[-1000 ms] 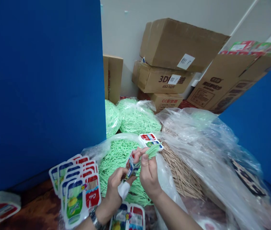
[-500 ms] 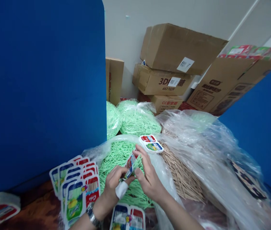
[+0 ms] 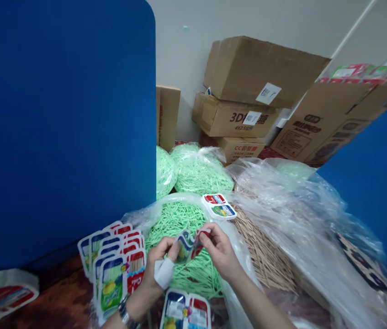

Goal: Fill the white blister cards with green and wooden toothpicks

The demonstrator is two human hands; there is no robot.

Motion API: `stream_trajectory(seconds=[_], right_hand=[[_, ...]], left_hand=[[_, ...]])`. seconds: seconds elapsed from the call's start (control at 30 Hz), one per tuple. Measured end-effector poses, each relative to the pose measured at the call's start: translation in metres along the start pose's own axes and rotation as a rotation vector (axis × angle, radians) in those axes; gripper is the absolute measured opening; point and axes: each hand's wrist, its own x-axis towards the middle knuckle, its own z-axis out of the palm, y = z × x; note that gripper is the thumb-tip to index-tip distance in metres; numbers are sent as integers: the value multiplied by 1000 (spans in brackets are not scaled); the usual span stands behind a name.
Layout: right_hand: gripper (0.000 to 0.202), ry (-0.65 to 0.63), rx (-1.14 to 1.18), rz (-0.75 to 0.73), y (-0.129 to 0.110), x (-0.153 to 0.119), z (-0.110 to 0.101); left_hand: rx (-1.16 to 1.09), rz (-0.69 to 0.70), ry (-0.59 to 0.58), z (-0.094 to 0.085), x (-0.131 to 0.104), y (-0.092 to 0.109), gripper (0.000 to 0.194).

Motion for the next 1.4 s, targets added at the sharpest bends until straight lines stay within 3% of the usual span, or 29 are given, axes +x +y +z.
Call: stream_trajectory(seconds=[0.07,0.17,0.23,0.27,0.4,0.53,0.67,0.83,1.0,1.1,1.17,1.27,1.4], right_hand=[[23,19,-1,-5,0,-3,0],[23,-6,2,7,5,-8,1],[22,-25,-10,18,9,-12,2],[21,-23,-19,21,11,-14,3],[20,-75,-65,33,14,-22,7],[20,-82,-66,69,14,-32,13],[18,-158,-117,75,17,-46,21],[19,-105,-93,97,19,-53,27],[20,-108,-116,100,16,-53,28],[19,-113,-119,100,16,-55,26],[19,-147,-128,103,17,-59,26],[18,-205,-143,143,20,-67,29],[13,-385,-237,169,23,-78,42]], left_hand=[[-12,21,32,-2,-1,-1,30],[-104,26,50,-4,-2,-3,19],[-142,-10,19,-5,-4,-4,48],[-134,-40,-23,-6,-4,-5,54],[-5,-153,-175,-12,-10,1,18],[67,-136,-133,-18,-22,10,29],[46,-146,-107,-28,-38,8,9],[-130,-191,-21,-40,-49,-3,24],[-131,-193,-64,-39,-50,-7,20],[-152,-188,-95,-36,-49,-5,29],[-86,-217,-100,-37,-52,-1,19],[48,-251,-145,-48,-60,4,20],[189,-268,-165,-79,-75,-2,17]])
